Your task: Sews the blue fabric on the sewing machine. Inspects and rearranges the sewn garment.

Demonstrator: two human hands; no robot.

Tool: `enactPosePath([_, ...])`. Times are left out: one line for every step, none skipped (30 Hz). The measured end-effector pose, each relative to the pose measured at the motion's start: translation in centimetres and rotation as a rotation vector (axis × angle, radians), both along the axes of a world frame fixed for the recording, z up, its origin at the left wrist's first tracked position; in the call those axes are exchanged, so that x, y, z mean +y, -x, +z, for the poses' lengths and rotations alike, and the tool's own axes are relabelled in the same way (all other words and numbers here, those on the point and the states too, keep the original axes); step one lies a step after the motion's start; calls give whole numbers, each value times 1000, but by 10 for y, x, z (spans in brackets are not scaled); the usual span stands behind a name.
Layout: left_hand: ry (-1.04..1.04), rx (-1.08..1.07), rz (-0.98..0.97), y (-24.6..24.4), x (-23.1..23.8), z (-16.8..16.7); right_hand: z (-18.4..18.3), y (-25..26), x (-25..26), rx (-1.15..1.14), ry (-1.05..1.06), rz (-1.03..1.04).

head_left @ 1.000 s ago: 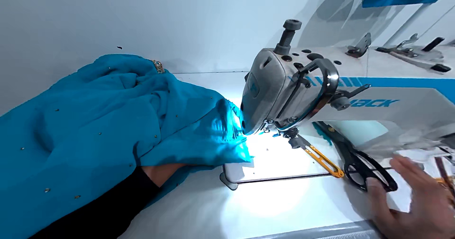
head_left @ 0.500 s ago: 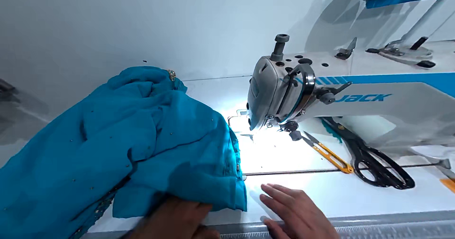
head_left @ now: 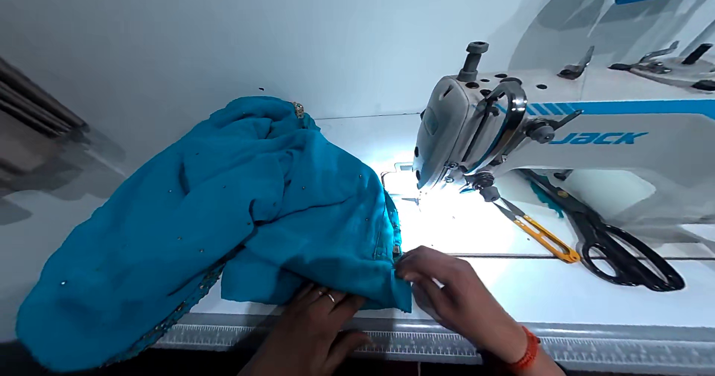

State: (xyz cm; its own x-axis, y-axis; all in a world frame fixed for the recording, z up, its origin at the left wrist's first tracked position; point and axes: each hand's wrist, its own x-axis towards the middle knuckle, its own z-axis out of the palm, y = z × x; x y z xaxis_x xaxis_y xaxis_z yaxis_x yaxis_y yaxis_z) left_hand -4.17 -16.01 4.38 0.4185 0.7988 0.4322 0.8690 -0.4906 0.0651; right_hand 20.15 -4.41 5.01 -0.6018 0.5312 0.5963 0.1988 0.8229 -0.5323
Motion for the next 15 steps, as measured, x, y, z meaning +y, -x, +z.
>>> enactPosePath([-6,-4,-1,0,-2,0,0,-6,2,13,32,-31])
enactPosePath([-28,-8,4,-2,-4,1,-1,-11,3,17,58,-77])
enactPosePath([-66,-30,11,-6,-5,4,0,-16,3,11,83,-112])
enactPosePath([-123,-71,19,-11,-6,8,0,-20,2,0,101,-130])
enactPosePath([-194,-123,30,-16,-5,12,1,-22,0,-6,105,-131])
enactPosePath([-261,-153,52,-20,-3,15,0,-22,-3,-6,90,-118])
enactPosePath([-308,-145,82,-22,2,17,-2,-22,-7,-12,65,-94])
enactPosePath([-324,-95,114,-23,8,18,-5,-21,-13,-20,27,-63])
enactPosePath([-320,-54,132,-22,15,19,-8,-20,-19,-48,-27,-44])
enactPosePath([-316,-31,136,-22,21,18,-11,-20,-25,-98,-86,-47])
enactPosePath([-308,-33,126,-22,27,17,-13,-19,-31,-139,-151,-63])
enactPosePath([-304,-65,96,-23,30,16,-16,-18,-36,-161,-204,-85])
enactPosePath([-308,-105,58,-27,32,15,-18,-18,-40,-166,-243,-110])
enactPosePath([-315,-142,24,-33,32,15,-20,-18,-43,-160,-268,-132])
enactPosePath([-322,-151,9,-40,30,14,-21,-17,-45,-153,-282,-146])
